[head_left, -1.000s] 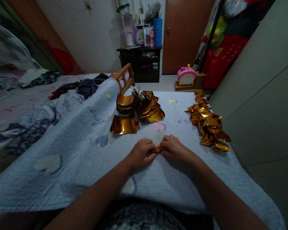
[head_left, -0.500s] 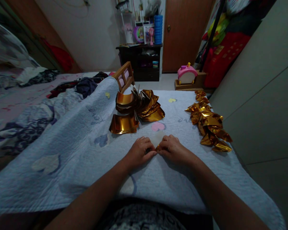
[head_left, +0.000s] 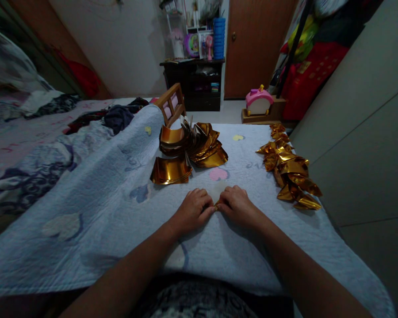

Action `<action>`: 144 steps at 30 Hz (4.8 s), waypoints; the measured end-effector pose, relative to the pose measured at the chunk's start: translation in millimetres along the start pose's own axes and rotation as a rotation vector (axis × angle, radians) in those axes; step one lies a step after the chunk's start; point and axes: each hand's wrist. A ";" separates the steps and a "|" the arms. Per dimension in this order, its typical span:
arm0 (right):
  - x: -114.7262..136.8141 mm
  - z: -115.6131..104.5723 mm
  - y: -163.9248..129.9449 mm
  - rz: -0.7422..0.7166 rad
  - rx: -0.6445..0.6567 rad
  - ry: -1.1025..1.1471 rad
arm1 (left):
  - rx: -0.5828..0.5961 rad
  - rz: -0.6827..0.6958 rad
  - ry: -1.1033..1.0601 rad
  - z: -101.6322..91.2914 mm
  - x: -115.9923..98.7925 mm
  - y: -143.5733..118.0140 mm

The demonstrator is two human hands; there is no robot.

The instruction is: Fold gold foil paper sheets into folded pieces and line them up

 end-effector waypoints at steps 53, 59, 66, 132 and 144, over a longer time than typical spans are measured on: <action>-2.3 2.7 -1.6 -0.008 -0.040 0.002 | -0.042 -0.103 0.109 6.2 -5.2 -3.2; 1.5 2.2 0.6 0.016 0.000 -0.042 | -0.052 -0.099 0.118 7.6 -5.1 -3.3; 1.1 6.4 0.9 0.024 -0.006 -0.079 | -0.056 -0.106 0.128 7.5 -5.0 -3.4; -33.3 1.2 -7.7 -0.058 -0.302 0.549 | -0.197 -0.119 -0.008 15.8 -1.6 -3.1; -36.2 -0.1 -5.4 0.156 -0.232 -0.183 | -0.120 -0.003 -0.147 11.1 1.5 -0.6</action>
Point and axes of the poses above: each hand's wrist, its own y-axis towards the middle knuckle, its own z-axis out of the palm, x = y × z, and after that the axes turned 15 degrees about -z, right-handed
